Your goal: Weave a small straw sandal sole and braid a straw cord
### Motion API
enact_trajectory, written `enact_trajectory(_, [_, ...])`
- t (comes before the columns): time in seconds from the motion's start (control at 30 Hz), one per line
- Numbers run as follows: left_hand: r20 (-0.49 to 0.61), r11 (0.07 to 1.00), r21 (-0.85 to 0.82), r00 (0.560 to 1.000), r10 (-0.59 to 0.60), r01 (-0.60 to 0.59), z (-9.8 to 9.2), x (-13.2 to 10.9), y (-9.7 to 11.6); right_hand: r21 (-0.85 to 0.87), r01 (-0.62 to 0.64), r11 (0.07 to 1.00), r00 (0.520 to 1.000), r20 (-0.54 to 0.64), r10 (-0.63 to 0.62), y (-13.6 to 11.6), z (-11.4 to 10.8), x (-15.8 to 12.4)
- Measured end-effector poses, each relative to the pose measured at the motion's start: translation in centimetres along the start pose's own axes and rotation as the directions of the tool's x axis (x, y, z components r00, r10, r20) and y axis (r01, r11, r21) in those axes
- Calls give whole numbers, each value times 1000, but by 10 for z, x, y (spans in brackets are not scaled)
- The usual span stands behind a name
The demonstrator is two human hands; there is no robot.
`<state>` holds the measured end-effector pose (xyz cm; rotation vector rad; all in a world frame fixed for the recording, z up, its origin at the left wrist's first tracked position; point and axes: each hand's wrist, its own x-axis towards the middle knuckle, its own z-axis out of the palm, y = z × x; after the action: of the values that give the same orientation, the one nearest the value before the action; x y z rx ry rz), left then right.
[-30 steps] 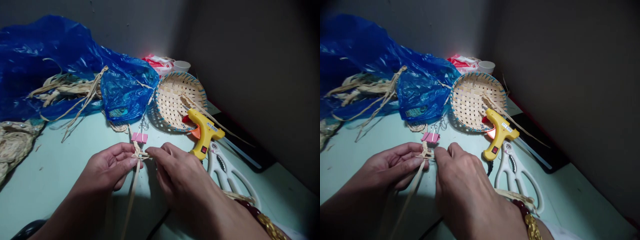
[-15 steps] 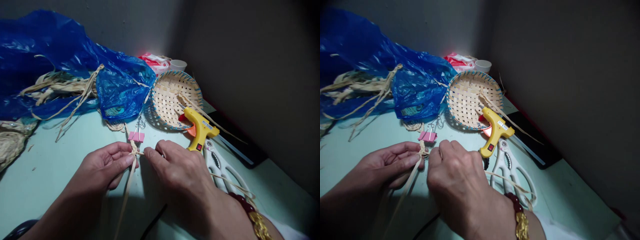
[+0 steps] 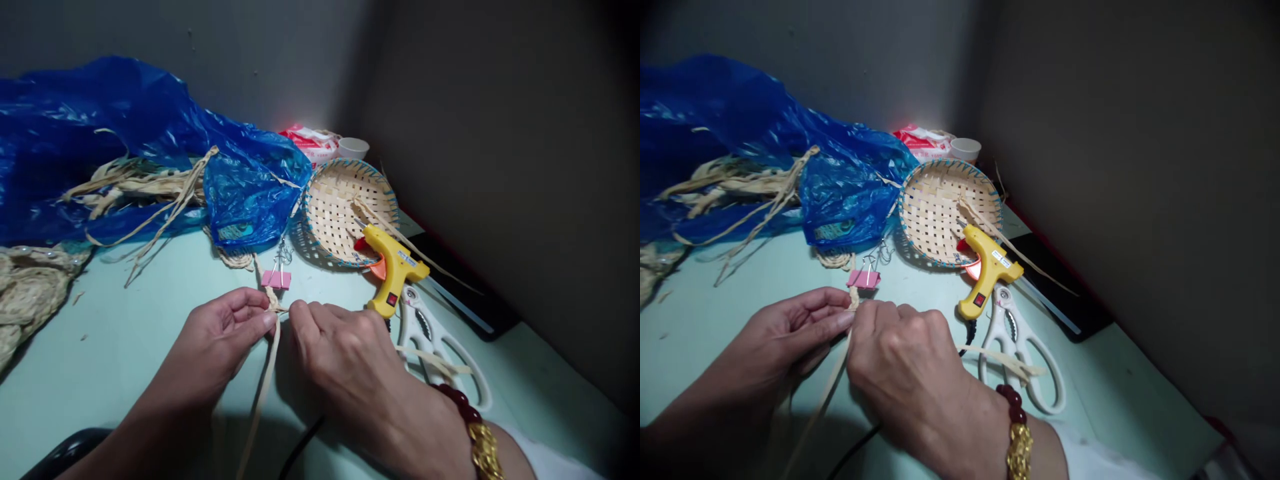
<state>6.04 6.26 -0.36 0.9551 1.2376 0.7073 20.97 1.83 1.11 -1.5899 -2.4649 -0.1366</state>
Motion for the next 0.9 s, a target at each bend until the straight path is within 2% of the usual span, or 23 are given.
enact_trajectory(0.13, [-11,998,-22,998,66,-66,4,-1,-2,36,17,999,1000,21,-18,-1,3,0])
enact_trajectory(0.23, [24,997,0,997,78,-78,3,-2,-2,33,22,999,999,-29,-21,-1,5,-1])
enact_trajectory(0.33, [15,997,10,997,71,-71,3,-3,-3,25,39,999,998,-46,-38,-3,5,-4])
enact_trajectory(0.47, [-24,998,2,998,61,-61,5,-5,-3,58,79,995,997,-3,-78,-8,1,-6])
enact_trajectory(0.6, [-41,998,-30,997,59,-60,8,-4,-3,197,32,980,997,57,-44,-11,3,-5])
enact_trajectory(0.77, [-39,997,-1,996,81,-81,7,-3,-1,182,46,982,998,-49,-37,-12,9,-5])
enact_trajectory(0.9, [-7,997,23,997,80,-80,5,-2,1,119,68,991,996,-70,-60,-16,7,-5])
